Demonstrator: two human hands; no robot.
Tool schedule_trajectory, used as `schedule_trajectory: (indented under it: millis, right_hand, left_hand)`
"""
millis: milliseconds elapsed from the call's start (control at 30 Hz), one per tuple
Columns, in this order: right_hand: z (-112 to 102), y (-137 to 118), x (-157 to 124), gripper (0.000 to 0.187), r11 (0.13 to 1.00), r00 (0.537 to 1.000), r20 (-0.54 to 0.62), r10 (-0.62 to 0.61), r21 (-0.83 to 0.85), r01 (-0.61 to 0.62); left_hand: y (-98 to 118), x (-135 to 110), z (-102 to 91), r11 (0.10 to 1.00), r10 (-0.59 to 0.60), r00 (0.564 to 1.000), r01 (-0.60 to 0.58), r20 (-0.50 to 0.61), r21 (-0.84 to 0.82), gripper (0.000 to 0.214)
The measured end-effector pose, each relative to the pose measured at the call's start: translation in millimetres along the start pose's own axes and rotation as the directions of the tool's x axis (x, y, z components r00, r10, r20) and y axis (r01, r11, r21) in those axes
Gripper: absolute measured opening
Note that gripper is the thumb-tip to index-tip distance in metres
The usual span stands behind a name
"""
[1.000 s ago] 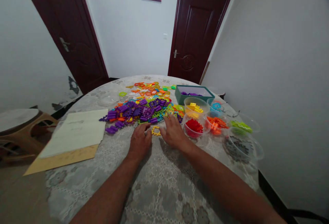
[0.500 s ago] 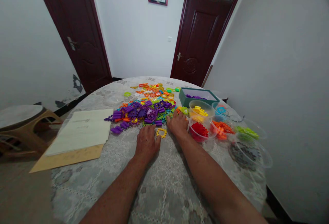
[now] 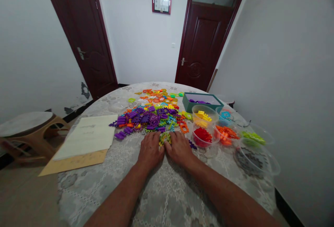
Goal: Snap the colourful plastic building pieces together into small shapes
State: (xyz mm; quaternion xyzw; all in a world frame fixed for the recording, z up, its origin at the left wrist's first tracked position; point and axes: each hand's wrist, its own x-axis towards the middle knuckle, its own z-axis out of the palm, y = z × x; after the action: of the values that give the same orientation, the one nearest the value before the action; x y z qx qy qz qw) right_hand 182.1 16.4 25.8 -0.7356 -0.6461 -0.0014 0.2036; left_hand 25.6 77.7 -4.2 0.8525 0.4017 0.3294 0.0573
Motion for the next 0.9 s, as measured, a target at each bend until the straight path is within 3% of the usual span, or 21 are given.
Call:
schedule_trajectory:
  millis: [100, 200, 367, 533, 633, 767, 833, 900]
  right_hand:
    - [1.7, 7.8, -9.7, 0.051, 0.97, 0.991, -0.016, -0.135, 0.203, 0.136]
    - [3.7, 19.4, -19.5, 0.057, 0.885, 0.962, -0.087, -0.257, 0.379, 0.271]
    - [8.3, 30.0, -35.3, 0.063, 0.781, 0.944, -0.163, -0.288, 0.53, 0.33]
    - [9.7, 23.7, -37.3, 0.063, 0.662, 0.979, -0.167, -0.114, 0.723, 0.2]
    - [10.6, 22.0, -30.4, 0.057, 0.499, 0.995, -0.083, 0.049, 0.865, 0.047]
    - [19.2, 25.3, -19.1, 0.053, 0.233, 0.98, 0.068, 0.185, 0.966, -0.111]
    - [25.0, 26.8, -15.1, 0.054, 0.15, 0.974, 0.099, 0.203, 0.98, -0.13]
    - [29.7, 27.7, -12.8, 0.054, 0.121, 0.97, 0.105, 0.218, 0.984, -0.134]
  left_hand:
    - [-3.7, -1.1, 1.9, 1.0, 0.029, 1.0, -0.029, -0.008, -0.011, 0.051]
    - [-9.9, -1.8, 4.2, 0.998, 0.055, 0.998, -0.056, -0.026, -0.027, 0.054]
    - [-15.1, -1.4, 0.6, 0.991, 0.095, 0.995, -0.097, -0.025, -0.093, 0.053]
    - [-11.8, -0.1, -7.9, 0.986, 0.052, 0.998, -0.047, 0.023, -0.158, 0.045]
    - [-9.8, 0.3, -11.8, 0.985, 0.0, 0.999, 0.008, 0.048, -0.172, 0.041]
    - [-4.8, 1.0, -15.7, 0.983, -0.066, 0.996, 0.075, 0.063, -0.165, 0.041]
    - [-1.4, 1.5, -17.2, 0.985, -0.074, 0.995, 0.083, 0.061, -0.15, 0.04]
    - [1.6, 2.0, -18.2, 0.989, -0.065, 0.996, 0.072, 0.061, -0.13, 0.039]
